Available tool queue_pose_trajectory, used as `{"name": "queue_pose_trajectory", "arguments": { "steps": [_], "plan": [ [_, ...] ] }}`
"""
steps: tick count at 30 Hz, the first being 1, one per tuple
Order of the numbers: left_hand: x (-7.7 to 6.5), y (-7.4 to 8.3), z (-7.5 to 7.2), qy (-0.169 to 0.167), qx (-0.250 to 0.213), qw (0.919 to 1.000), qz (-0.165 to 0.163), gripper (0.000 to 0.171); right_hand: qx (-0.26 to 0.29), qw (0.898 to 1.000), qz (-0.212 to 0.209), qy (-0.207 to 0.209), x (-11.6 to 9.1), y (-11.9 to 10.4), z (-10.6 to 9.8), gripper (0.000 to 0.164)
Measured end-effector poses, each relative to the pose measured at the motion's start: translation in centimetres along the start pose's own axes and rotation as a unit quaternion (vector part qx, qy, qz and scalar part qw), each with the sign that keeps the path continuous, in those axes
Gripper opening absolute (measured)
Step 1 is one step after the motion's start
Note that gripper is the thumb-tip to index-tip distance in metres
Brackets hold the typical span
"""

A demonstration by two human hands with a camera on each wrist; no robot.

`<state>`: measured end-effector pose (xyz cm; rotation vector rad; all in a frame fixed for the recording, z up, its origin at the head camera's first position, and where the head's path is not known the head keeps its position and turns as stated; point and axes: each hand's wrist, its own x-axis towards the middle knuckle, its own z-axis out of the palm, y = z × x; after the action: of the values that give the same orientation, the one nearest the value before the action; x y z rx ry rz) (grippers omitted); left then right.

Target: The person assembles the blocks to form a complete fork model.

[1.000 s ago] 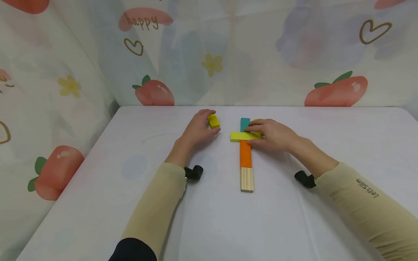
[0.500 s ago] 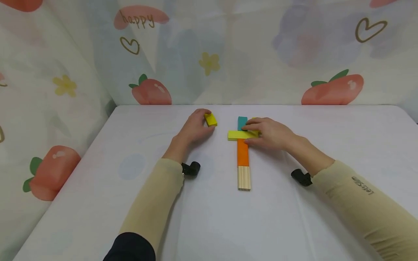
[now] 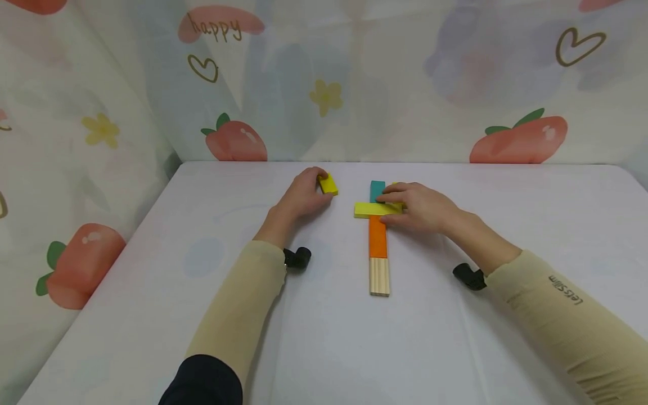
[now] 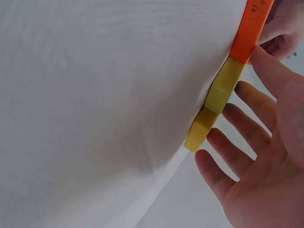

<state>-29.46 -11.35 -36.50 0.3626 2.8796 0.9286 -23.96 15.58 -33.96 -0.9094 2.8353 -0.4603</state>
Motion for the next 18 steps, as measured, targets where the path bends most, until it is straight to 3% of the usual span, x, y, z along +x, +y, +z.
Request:
{"name": "queue_pose_trajectory", "arguments": {
  "steps": [10, 18],
  "plan": [
    [-0.05, -0.01, -0.09, -0.003, -0.016, 0.9999, -0.005, 0.049, 0.002, 1.000, 0.003, -0.003, -0.08, -0.13, -0.09, 0.053],
    [0.03, 0.15, 0.06, -0.010, -0.040, 0.9990, 0.016, 0.049, -0.001, 1.000, 0.003, -0.003, -0.09, -0.10, -0.06, 0.053]
  ]
}}
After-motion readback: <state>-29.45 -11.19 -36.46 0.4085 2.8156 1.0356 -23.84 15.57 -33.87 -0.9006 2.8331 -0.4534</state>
